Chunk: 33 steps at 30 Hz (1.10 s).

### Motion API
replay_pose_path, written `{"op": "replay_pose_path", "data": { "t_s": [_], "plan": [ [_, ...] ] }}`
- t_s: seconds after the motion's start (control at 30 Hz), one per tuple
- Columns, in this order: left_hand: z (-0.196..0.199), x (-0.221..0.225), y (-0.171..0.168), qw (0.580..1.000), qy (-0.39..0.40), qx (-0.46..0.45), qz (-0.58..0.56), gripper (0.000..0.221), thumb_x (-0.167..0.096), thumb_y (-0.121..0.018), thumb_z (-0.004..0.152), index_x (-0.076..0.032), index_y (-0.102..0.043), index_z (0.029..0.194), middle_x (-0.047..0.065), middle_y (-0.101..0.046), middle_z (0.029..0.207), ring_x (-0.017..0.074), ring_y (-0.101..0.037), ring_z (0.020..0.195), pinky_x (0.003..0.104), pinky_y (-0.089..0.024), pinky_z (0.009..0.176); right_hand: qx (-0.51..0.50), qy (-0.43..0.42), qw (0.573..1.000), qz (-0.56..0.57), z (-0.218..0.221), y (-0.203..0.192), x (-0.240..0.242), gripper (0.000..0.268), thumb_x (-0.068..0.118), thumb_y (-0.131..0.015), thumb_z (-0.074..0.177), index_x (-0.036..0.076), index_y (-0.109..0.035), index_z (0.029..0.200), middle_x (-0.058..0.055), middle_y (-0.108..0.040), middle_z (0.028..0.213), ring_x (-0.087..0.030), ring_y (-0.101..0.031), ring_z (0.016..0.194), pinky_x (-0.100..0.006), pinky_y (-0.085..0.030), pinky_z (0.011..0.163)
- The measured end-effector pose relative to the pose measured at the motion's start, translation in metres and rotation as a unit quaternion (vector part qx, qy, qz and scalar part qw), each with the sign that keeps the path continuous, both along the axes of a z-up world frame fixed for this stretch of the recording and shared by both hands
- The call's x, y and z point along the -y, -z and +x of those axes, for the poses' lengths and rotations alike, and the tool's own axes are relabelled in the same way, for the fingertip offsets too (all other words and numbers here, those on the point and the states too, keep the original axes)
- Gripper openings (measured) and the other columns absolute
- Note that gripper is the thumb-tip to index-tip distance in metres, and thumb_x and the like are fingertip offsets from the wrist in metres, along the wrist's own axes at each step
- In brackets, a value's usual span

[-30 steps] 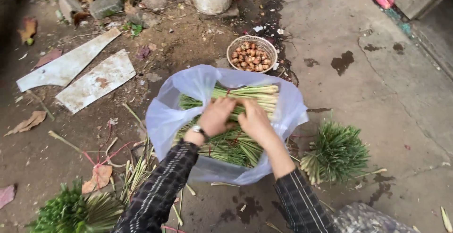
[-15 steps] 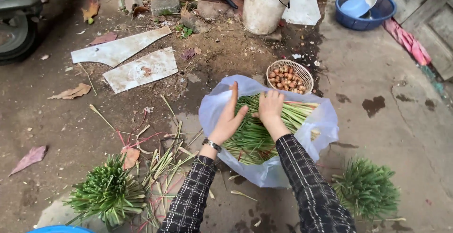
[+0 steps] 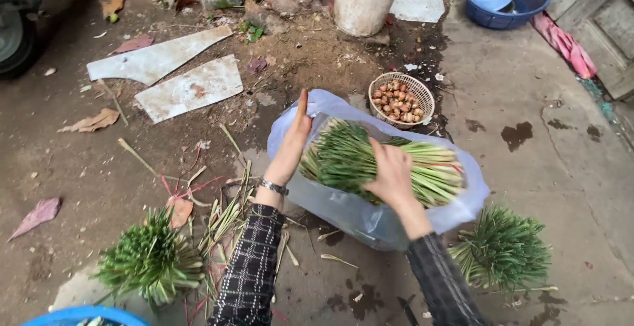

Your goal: Sorting, cleaning, and bundling lemongrass stalks into plastic bags for distribution.

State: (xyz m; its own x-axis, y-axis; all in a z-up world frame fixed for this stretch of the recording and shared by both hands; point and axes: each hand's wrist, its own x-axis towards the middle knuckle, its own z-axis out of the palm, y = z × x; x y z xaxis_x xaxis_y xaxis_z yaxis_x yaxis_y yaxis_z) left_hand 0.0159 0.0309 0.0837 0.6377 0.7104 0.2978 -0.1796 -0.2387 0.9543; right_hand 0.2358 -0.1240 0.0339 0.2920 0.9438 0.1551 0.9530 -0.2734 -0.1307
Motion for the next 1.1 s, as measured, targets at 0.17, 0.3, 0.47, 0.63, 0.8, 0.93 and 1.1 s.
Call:
{"op": "replay_pose_path", "data": {
  "t_s": [0.17, 0.3, 0.47, 0.63, 0.8, 0.93, 1.1],
  "plan": [
    [-0.019, 0.002, 0.032, 0.999, 0.002, -0.005, 0.034, 0.052, -0.037, -0.044, 0.112, -0.02, -0.035, 0.161, 0.021, -0.065, 0.137, 0.0324, -0.065, 0.124, 0.047, -0.047, 0.109, -0.308, 0.136, 0.886, 0.319, 0.003, -0.096, 0.085, 0.081, 0.005, -0.083, 0.073, -0.007, -0.041, 0.14, -0.027, -0.054, 0.135, -0.041, -0.059, 0.121, -0.051, -0.047, 0.108],
    [-0.028, 0.068, 0.064, 0.925, -0.133, -0.229, 0.274, 0.076, -0.016, -0.058, 0.095, -0.023, -0.022, 0.162, 0.014, -0.073, 0.084, 0.0325, -0.068, 0.068, 0.045, -0.052, 0.061, -0.452, -0.006, 0.723, 0.522, 0.005, -0.144, 0.129, 0.053, -0.005, -0.06, 0.098, 0.013, -0.044, 0.145, -0.007, -0.055, 0.147, -0.021, -0.058, 0.13, -0.035, -0.051, 0.121],
    [0.003, 0.157, 0.204, 0.802, 0.103, -0.446, 0.384, 0.059, -0.062, -0.047, 0.095, -0.018, -0.061, 0.131, 0.019, -0.063, 0.13, 0.039, -0.055, 0.125, 0.083, -0.013, 0.111, -0.483, -0.084, 0.707, 0.509, -0.031, -0.208, 0.109, 0.057, 0.049, -0.055, 0.104, 0.009, -0.056, 0.145, -0.007, -0.061, 0.148, -0.021, -0.064, 0.137, -0.042, -0.058, 0.13],
    [0.037, 0.187, 0.248, 0.78, 0.161, -0.515, 0.317, 0.065, -0.052, -0.052, 0.094, -0.024, -0.037, 0.15, 0.023, -0.058, 0.137, 0.0473, -0.053, 0.123, 0.067, -0.038, 0.094, -0.616, -0.092, 0.613, 0.486, -0.152, -0.208, -0.006, 0.081, 0.04, -0.084, 0.095, 0.006, -0.032, 0.147, -0.022, -0.037, 0.15, -0.037, -0.043, 0.141, -0.055, -0.038, 0.122],
    [0.017, 0.176, 0.221, 0.758, 0.145, -0.561, 0.3, 0.05, -0.03, -0.034, 0.102, -0.015, -0.057, 0.144, 0.026, -0.044, 0.156, 0.049, -0.026, 0.148, 0.076, -0.001, 0.113, -0.621, 0.039, 0.665, 0.413, -0.257, -0.135, -0.088, 0.125, 0.027, -0.093, 0.085, -0.009, 0.004, 0.155, -0.041, -0.004, 0.16, -0.051, -0.009, 0.153, -0.059, -0.011, 0.127],
    [-0.007, 0.171, 0.222, 0.776, 0.088, -0.537, 0.318, 0.049, -0.028, -0.039, 0.099, -0.016, -0.056, 0.144, 0.02, -0.053, 0.134, 0.0442, -0.038, 0.126, 0.069, -0.012, 0.102, -0.509, 0.038, 0.822, 0.255, -0.269, 0.001, -0.118, 0.108, 0.021, -0.098, 0.068, -0.009, -0.03, 0.146, -0.036, -0.041, 0.144, -0.046, -0.039, 0.139, -0.057, -0.027, 0.121],
    [-0.024, 0.15, 0.213, 0.795, 0.039, -0.484, 0.363, 0.049, -0.025, -0.045, 0.096, -0.018, -0.054, 0.143, 0.014, -0.064, 0.108, 0.0382, -0.053, 0.097, 0.061, -0.025, 0.087, -0.458, 0.023, 0.884, 0.092, -0.217, 0.113, -0.099, 0.139, 0.035, -0.098, 0.065, -0.007, -0.006, 0.159, -0.041, -0.01, 0.161, -0.05, -0.018, 0.151, -0.057, -0.016, 0.127]
  ]
}}
